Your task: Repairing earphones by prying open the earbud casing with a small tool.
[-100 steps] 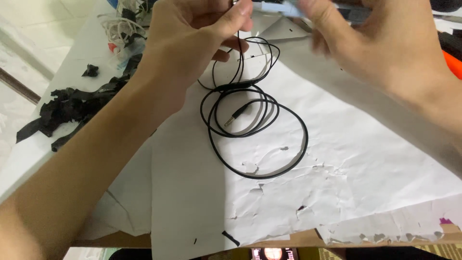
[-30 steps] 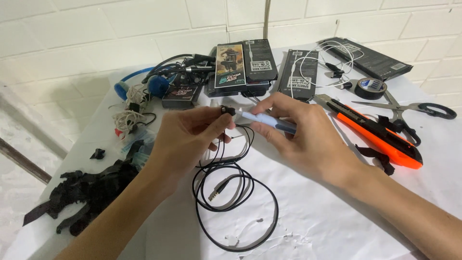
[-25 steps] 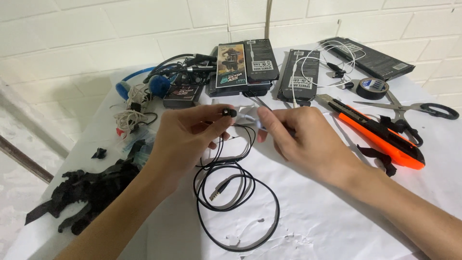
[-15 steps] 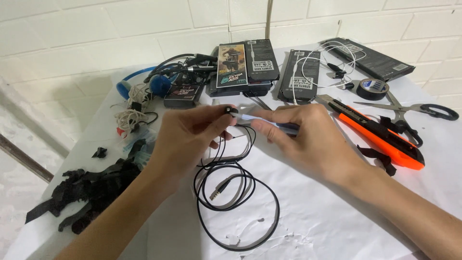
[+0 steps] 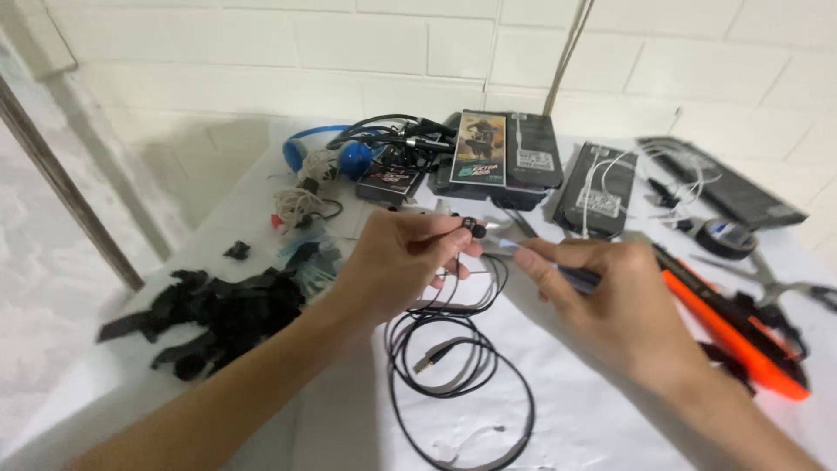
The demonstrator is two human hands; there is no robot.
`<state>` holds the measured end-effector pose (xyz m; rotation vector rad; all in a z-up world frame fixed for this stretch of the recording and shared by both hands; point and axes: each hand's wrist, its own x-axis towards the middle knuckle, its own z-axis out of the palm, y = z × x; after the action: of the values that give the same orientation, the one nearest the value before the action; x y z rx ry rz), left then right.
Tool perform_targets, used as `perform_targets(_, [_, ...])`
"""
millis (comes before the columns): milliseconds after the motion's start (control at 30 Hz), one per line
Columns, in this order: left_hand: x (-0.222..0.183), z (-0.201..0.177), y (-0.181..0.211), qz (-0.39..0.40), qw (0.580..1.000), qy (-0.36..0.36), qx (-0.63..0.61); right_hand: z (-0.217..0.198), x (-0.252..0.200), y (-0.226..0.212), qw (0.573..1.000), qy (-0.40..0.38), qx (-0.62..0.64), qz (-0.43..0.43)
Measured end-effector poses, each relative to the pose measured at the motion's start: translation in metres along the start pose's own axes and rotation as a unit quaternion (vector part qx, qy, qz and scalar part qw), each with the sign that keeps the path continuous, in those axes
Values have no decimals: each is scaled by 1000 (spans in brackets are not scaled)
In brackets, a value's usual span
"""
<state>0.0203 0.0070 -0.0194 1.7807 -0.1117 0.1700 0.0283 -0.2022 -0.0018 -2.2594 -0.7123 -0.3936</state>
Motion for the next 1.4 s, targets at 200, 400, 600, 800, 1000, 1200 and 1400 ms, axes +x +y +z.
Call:
perform_targets(200, [1,1,-12,64,997,-32,22,3,-2,-3,997,-12,7,72])
perform_targets(400, [2,8,-6,-15,998,-1,56,0,-1,7,998,7,3,56])
perform_targets(600, [-4,5,6,-56,996,-3,72,1,-1,0,997,3,0,76])
perform_targets(800, [-4,5,8,-66,995,1,76,0,0,-2,995,-1,-8,98])
perform_targets(1000, [-3,6,5,-68,995,2,72,1,-1,1,998,-3,14,56])
perform_targets(1200, [-3,7,5,-64,995,9,70,-1,-2,-2,998,-4,30,54])
perform_targets(1400, [7,10,-13,-44,997,45,36,2,-1,7,998,8,19,65])
